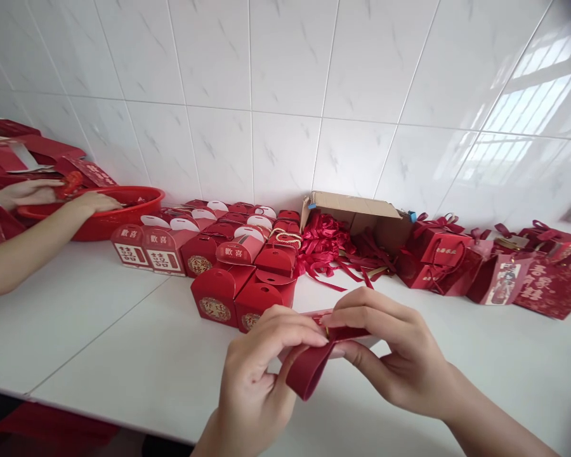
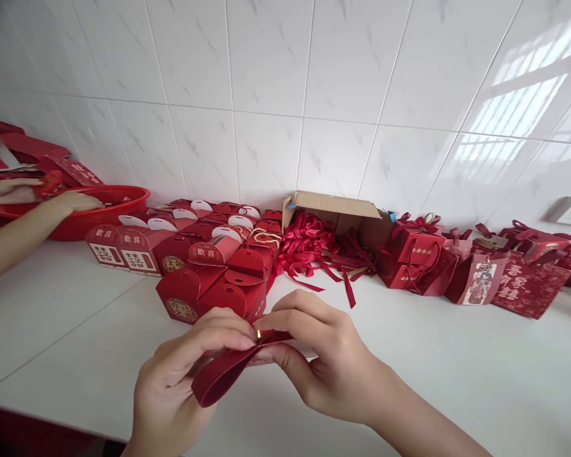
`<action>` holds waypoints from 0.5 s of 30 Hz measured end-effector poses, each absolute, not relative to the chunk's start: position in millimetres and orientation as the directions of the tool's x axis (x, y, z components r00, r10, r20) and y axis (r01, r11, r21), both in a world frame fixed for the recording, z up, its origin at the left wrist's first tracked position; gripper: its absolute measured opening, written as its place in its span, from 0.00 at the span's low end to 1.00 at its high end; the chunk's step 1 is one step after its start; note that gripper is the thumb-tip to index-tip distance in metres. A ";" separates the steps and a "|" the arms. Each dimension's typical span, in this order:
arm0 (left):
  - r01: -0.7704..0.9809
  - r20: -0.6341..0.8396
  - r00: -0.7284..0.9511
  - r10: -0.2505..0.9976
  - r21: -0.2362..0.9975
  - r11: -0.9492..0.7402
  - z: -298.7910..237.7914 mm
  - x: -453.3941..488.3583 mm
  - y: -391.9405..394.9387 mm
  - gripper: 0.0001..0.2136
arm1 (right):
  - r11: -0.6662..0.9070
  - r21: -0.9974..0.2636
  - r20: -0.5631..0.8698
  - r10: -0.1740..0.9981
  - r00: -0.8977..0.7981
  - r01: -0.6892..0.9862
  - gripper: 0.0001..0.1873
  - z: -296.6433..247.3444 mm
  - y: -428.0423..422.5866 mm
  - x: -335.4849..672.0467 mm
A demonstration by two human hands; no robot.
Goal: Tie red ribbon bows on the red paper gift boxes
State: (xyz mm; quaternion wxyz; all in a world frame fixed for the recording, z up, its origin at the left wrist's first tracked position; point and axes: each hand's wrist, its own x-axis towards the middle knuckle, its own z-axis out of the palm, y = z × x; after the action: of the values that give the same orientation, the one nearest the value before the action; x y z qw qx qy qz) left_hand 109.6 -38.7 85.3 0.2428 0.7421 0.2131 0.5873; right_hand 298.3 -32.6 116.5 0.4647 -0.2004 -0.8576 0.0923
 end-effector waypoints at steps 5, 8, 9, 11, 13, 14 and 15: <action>0.035 0.770 0.209 0.603 0.611 -0.791 84.9 110.1 -39.4 0.13 | 0.910 -0.322 0.788 0.411 -0.458 0.263 0.12 115.8 -33.3 294.8; 0.030 0.760 0.203 0.617 0.625 -0.780 84.1 110.4 -40.5 0.13 | 0.926 -0.280 0.826 0.366 -0.429 0.252 0.12 112.4 -32.3 293.9; 0.030 0.753 0.206 0.625 0.633 -0.773 83.6 110.3 -41.1 0.13 | 0.930 -0.270 0.832 0.356 -0.426 0.249 0.13 111.3 -32.2 293.8; 0.042 0.748 0.216 0.628 0.635 -0.771 82.2 109.6 -42.1 0.13 | 0.934 -0.259 0.832 0.346 -0.433 0.247 0.13 110.3 -32.5 293.7; 0.069 0.760 0.223 0.610 0.612 -0.788 80.5 108.0 -42.3 0.13 | 0.933 -0.256 0.826 0.347 -0.444 0.252 0.13 110.5 -33.4 293.8; 0.076 0.769 0.230 0.596 0.596 -0.799 79.8 107.0 -42.0 0.14 | 0.932 -0.258 0.823 0.350 -0.447 0.254 0.13 110.9 -33.9 293.8; 0.078 0.777 0.241 0.582 0.582 -0.809 79.3 105.9 -41.5 0.14 | 0.930 -0.262 0.820 0.355 -0.449 0.257 0.13 111.2 -34.5 293.8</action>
State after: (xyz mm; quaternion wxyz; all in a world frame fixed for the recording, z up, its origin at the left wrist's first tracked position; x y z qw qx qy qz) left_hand 105.9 -41.5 79.3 0.2188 0.7567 0.2178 0.5762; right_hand 293.8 -34.5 111.2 0.4933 -0.1799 -0.8496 0.0496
